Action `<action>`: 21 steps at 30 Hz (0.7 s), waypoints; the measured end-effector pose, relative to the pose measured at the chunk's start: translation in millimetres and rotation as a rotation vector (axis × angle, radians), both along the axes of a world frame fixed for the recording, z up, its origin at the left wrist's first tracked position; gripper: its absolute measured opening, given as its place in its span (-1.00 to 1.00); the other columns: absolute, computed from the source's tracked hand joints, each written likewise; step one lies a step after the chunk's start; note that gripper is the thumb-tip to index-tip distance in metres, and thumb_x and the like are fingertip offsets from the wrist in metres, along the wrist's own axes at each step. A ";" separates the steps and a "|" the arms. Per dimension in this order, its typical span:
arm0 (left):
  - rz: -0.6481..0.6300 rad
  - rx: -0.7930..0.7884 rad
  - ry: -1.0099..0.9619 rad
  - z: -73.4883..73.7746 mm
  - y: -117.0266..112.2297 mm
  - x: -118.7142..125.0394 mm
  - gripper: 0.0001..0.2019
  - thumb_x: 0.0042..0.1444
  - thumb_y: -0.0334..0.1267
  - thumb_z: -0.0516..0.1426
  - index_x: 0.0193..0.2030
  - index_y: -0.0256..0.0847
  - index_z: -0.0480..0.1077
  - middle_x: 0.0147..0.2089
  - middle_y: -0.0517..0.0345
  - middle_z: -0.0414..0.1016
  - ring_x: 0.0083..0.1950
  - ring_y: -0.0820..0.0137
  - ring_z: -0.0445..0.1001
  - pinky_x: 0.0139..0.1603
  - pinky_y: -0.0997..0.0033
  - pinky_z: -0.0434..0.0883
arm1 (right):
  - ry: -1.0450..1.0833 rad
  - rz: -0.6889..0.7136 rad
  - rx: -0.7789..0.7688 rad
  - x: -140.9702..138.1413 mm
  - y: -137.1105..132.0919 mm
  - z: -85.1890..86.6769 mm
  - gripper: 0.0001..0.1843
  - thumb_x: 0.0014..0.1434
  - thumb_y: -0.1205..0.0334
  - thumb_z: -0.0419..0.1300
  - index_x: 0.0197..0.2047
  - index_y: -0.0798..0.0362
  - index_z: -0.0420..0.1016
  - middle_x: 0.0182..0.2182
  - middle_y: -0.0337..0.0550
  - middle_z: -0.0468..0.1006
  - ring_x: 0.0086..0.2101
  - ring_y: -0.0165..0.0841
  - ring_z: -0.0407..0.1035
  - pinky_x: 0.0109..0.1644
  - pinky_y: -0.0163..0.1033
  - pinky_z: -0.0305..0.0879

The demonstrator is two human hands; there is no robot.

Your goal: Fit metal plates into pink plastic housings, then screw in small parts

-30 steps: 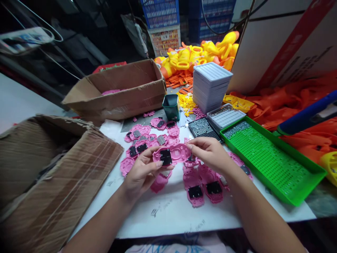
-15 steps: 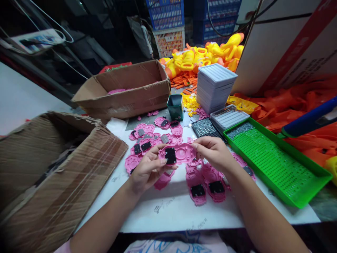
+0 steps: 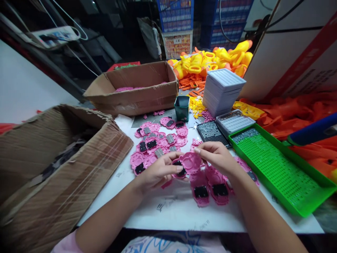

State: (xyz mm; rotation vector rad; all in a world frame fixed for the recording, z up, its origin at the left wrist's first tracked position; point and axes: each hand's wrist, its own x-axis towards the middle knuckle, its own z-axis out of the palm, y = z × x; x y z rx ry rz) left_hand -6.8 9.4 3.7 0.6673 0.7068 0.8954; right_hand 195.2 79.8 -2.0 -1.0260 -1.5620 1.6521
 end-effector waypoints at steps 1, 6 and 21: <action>-0.041 0.013 0.007 -1.2 -0.3 0.0 -0.71 -0.02 -0.34 0.27 -0.13 -0.33 0.42 -0.20 0.00 0.50 -0.29 0.41 0.52 -0.18 0.33 0.51 | 0.007 0.017 -0.015 -0.2 1.1 -0.2 -0.61 -0.03 -0.07 0.31 -0.58 0.10 0.45 -0.64 -0.27 0.34 -0.58 -0.52 0.16 -0.50 -0.36 0.07; -0.164 0.065 -0.190 1.3 -3.6 -1.7 -0.62 -0.05 -0.24 0.31 -0.09 -0.35 0.44 -0.35 -0.01 0.54 -0.31 0.27 0.57 -0.21 0.21 0.51 | 0.063 0.004 -0.073 -19.1 18.9 13.3 -0.40 0.07 -0.33 0.04 -0.50 0.08 0.46 -0.57 -0.11 0.46 -0.55 -0.42 0.30 -0.49 -0.30 0.19; -0.209 0.100 -0.483 -31.8 5.7 -5.5 -0.54 -0.44 -0.17 0.44 -0.37 -0.37 0.48 -0.42 0.05 0.47 -0.44 0.40 0.46 -0.34 0.44 0.39 | -1.039 0.442 0.964 -270.1 126.7 -0.1 -0.53 0.27 -0.05 -0.07 0.08 0.02 0.40 0.00 0.07 0.43 0.04 -0.11 0.28 0.07 0.01 0.18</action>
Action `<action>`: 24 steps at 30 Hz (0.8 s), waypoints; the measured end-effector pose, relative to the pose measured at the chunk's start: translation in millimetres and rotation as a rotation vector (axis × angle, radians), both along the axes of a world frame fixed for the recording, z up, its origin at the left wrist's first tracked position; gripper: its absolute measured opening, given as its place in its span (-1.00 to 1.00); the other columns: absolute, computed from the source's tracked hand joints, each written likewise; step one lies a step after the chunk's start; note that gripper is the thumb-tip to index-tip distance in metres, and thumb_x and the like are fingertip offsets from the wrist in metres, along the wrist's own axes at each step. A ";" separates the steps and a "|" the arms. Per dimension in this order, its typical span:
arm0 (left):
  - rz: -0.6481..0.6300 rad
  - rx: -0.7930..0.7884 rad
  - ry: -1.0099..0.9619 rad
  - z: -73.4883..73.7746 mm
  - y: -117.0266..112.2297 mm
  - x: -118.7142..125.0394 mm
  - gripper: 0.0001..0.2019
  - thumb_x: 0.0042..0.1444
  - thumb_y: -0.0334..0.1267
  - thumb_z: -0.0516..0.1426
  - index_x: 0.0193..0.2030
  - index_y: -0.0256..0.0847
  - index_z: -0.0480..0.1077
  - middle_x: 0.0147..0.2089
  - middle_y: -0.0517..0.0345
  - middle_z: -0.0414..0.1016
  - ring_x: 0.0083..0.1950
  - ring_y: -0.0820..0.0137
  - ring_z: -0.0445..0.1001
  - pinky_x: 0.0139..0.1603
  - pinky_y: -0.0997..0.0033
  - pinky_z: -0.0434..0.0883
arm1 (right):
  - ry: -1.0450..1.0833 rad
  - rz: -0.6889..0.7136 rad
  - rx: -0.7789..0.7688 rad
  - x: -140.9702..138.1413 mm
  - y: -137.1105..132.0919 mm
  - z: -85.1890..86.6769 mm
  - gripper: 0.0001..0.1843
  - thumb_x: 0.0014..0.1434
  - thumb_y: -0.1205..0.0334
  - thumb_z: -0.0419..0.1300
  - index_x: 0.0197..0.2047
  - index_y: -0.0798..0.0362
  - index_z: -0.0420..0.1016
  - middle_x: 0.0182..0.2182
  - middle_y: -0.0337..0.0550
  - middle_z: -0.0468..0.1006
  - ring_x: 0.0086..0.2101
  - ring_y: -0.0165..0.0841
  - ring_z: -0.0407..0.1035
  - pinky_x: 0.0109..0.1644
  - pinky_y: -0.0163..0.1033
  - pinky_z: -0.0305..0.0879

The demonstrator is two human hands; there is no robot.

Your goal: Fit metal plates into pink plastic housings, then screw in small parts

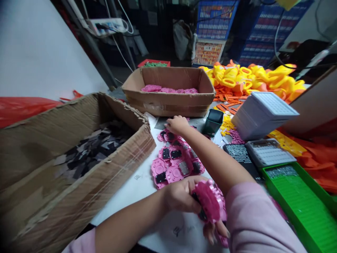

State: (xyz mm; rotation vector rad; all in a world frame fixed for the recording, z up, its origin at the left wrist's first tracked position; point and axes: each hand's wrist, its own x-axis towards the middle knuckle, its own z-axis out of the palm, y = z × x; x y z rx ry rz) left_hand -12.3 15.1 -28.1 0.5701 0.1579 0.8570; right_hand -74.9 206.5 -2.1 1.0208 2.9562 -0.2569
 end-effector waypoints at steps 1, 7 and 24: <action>-0.005 -0.006 -0.008 -1.1 0.7 0.0 -0.56 -0.45 -0.19 0.44 -0.39 -0.37 0.47 -0.44 0.07 0.46 -0.47 0.44 0.43 -0.37 0.47 0.38 | -0.028 -0.004 0.012 -7.7 2.9 -4.3 -0.52 0.27 -0.07 -0.06 0.08 0.04 0.39 0.02 0.05 0.42 0.06 -0.11 0.27 0.10 0.06 0.17; -0.016 -0.013 -0.034 1.7 1.1 0.0 -0.58 -0.41 -0.18 0.42 -0.38 -0.34 0.47 -0.44 0.11 0.45 -0.45 0.42 0.45 -0.32 0.44 0.38 | -0.144 -0.020 0.047 -17.2 14.0 -12.2 -0.61 0.24 0.04 0.09 0.02 0.11 0.37 0.02 -0.03 0.40 0.01 -0.23 0.32 0.10 0.05 0.26; -0.041 0.016 -0.092 -4.0 2.9 -2.3 -0.49 -0.35 -0.05 0.39 -0.27 -0.34 0.46 -0.44 0.00 0.49 -0.40 0.26 0.52 -0.17 0.23 0.41 | -0.121 -0.015 0.043 -15.5 19.3 4.8 -0.66 0.24 0.09 0.10 0.00 0.11 0.39 -0.02 -0.03 0.43 -0.05 -0.28 0.37 0.03 -0.02 0.33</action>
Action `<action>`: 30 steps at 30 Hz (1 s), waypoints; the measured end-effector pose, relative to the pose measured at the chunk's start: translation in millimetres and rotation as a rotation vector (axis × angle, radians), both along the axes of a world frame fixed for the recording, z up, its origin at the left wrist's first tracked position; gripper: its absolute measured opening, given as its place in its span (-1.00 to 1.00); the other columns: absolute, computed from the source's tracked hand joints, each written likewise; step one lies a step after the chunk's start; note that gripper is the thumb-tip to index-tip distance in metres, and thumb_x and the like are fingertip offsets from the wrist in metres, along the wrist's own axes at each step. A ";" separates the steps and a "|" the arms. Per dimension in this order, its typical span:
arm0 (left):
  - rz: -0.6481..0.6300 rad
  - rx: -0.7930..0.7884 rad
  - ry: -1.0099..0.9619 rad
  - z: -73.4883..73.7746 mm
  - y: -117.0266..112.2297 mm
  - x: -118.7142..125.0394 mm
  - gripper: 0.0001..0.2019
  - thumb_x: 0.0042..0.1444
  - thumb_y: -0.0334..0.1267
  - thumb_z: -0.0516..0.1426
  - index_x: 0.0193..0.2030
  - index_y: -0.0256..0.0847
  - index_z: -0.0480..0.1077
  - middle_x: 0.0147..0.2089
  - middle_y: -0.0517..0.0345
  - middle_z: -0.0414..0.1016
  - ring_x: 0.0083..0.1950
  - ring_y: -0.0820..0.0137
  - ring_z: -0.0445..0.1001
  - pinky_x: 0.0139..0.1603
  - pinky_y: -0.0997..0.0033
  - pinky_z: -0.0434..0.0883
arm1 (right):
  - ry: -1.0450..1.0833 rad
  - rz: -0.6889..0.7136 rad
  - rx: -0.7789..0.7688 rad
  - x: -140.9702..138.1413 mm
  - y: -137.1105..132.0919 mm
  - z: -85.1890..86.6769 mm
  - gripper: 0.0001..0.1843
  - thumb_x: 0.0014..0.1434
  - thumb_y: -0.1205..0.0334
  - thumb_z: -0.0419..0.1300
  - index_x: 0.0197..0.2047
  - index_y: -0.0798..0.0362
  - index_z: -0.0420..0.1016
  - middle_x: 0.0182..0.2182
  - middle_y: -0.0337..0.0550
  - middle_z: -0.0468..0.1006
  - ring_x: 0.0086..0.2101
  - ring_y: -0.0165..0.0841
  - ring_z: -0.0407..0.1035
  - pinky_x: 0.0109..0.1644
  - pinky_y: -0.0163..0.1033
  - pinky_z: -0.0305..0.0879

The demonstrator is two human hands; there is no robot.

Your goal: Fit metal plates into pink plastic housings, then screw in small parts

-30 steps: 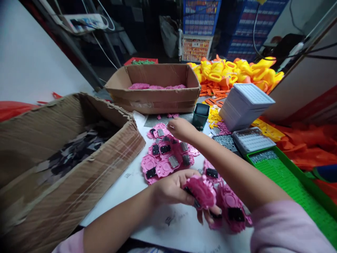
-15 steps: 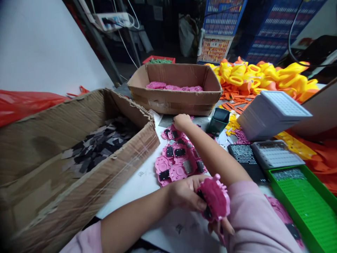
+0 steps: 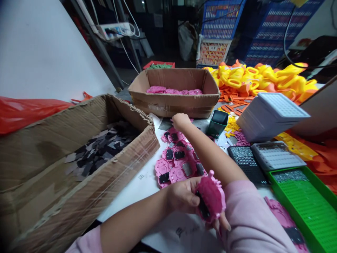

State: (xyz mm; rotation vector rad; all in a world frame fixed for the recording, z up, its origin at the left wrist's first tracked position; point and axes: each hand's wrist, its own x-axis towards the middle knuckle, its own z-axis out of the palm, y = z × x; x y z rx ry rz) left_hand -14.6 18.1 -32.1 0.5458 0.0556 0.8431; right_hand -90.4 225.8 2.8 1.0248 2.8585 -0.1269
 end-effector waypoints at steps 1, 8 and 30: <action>-0.004 -0.003 -0.002 1.7 -1.8 0.9 -0.47 -0.34 -0.02 0.38 -0.26 -0.34 0.46 -0.43 -0.02 0.50 -0.40 0.26 0.52 -0.17 0.22 0.40 | 0.012 0.000 0.009 7.4 0.6 5.8 -0.67 0.24 0.10 0.10 -0.02 0.11 0.40 -0.03 -0.04 0.44 -0.06 -0.28 0.37 0.03 -0.02 0.33; -0.121 0.048 0.043 -5.2 -12.9 7.4 -0.53 -0.27 -0.01 0.35 -0.29 -0.37 0.49 -0.41 -0.06 0.52 -0.22 0.13 0.55 -0.11 0.18 0.40 | 0.075 0.022 0.008 44.4 -2.3 21.2 -0.69 0.25 0.09 0.09 -0.05 0.12 0.41 -0.09 -0.07 0.47 -0.08 -0.30 0.39 0.02 -0.03 0.34; -0.152 0.032 0.107 0.4 -3.7 -0.6 -0.20 -0.22 0.44 0.06 -0.27 -0.40 0.51 -0.40 -0.09 0.49 -0.40 0.26 0.46 -0.39 0.34 0.30 | 0.578 -0.147 -0.231 94.5 -54.8 43.3 -0.70 0.21 0.08 0.08 -0.14 0.12 0.44 -0.24 -0.05 0.58 -0.26 -0.37 0.47 -0.23 -0.30 0.35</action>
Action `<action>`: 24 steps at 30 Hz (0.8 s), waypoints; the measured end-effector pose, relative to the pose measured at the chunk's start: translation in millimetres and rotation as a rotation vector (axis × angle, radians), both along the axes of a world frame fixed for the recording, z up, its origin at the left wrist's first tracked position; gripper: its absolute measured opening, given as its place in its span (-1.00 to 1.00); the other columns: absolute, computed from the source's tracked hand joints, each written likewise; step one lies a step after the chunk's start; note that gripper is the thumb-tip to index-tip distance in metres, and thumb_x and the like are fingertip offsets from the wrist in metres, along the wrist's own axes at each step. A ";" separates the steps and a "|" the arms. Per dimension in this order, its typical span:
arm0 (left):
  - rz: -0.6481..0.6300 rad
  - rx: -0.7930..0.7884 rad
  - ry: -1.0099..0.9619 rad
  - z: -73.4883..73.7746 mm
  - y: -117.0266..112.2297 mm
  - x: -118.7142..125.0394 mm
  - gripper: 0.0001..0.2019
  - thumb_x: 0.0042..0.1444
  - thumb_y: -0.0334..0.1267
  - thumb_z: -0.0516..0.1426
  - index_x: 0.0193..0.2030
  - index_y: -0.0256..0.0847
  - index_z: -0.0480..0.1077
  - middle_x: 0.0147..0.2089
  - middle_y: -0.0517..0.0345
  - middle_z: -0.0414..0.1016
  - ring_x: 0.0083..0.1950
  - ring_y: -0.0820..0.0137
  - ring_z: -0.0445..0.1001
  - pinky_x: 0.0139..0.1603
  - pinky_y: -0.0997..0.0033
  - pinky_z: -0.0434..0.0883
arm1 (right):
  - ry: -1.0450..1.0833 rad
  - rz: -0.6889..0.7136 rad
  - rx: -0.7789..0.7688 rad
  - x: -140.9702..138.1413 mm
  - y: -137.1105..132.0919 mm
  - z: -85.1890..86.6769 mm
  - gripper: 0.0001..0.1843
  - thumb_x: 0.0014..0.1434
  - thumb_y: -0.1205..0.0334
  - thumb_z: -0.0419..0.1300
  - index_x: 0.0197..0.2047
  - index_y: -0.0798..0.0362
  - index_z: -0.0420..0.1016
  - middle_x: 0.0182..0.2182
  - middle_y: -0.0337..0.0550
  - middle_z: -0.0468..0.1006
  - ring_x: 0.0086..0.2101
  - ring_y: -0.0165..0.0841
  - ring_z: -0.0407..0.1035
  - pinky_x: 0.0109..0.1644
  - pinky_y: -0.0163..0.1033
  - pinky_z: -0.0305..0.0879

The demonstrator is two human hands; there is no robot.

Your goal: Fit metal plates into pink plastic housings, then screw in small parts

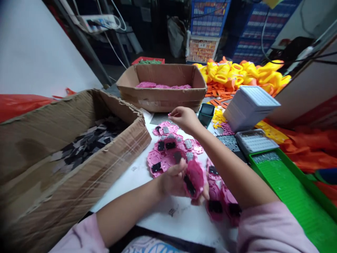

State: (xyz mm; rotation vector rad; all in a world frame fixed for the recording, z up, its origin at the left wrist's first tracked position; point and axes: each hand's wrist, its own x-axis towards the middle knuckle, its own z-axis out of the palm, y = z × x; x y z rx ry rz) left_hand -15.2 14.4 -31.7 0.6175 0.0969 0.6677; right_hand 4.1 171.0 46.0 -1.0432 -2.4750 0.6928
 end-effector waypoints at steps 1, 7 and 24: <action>0.050 -0.025 0.002 5.1 -0.8 -0.2 -0.24 -0.11 0.40 0.03 -0.26 -0.39 0.50 -0.39 -0.08 0.49 -0.39 0.29 0.46 -0.37 0.36 0.30 | 0.094 -0.022 -0.046 24.9 -9.5 3.7 -0.70 0.19 0.07 0.10 -0.12 0.11 0.41 -0.25 -0.08 0.59 -0.30 -0.40 0.47 -0.28 -0.32 0.36; 0.366 -0.161 0.006 24.0 -2.7 4.1 -0.65 0.18 -0.04 0.07 0.00 -0.21 0.38 -0.12 -0.06 0.51 -0.14 0.31 0.48 -0.15 0.35 0.37 | 1.019 -0.256 -0.546 145.6 -70.0 -1.5 -0.55 -0.13 0.33 0.38 -0.11 -0.08 0.49 -0.44 -0.30 0.56 -0.47 -0.52 0.45 -0.46 -0.45 0.32; 0.666 -0.123 0.512 17.6 -9.7 29.4 -0.52 0.09 -0.13 0.23 0.15 -0.07 0.28 -0.14 0.08 0.51 -0.25 0.38 0.49 -0.21 0.35 0.42 | 0.828 -0.316 -0.429 169.2 -109.1 -38.3 -0.87 -0.05 0.26 0.35 -0.35 -0.02 0.61 -0.35 -0.19 0.49 -0.34 -0.44 0.40 -0.27 -0.27 0.38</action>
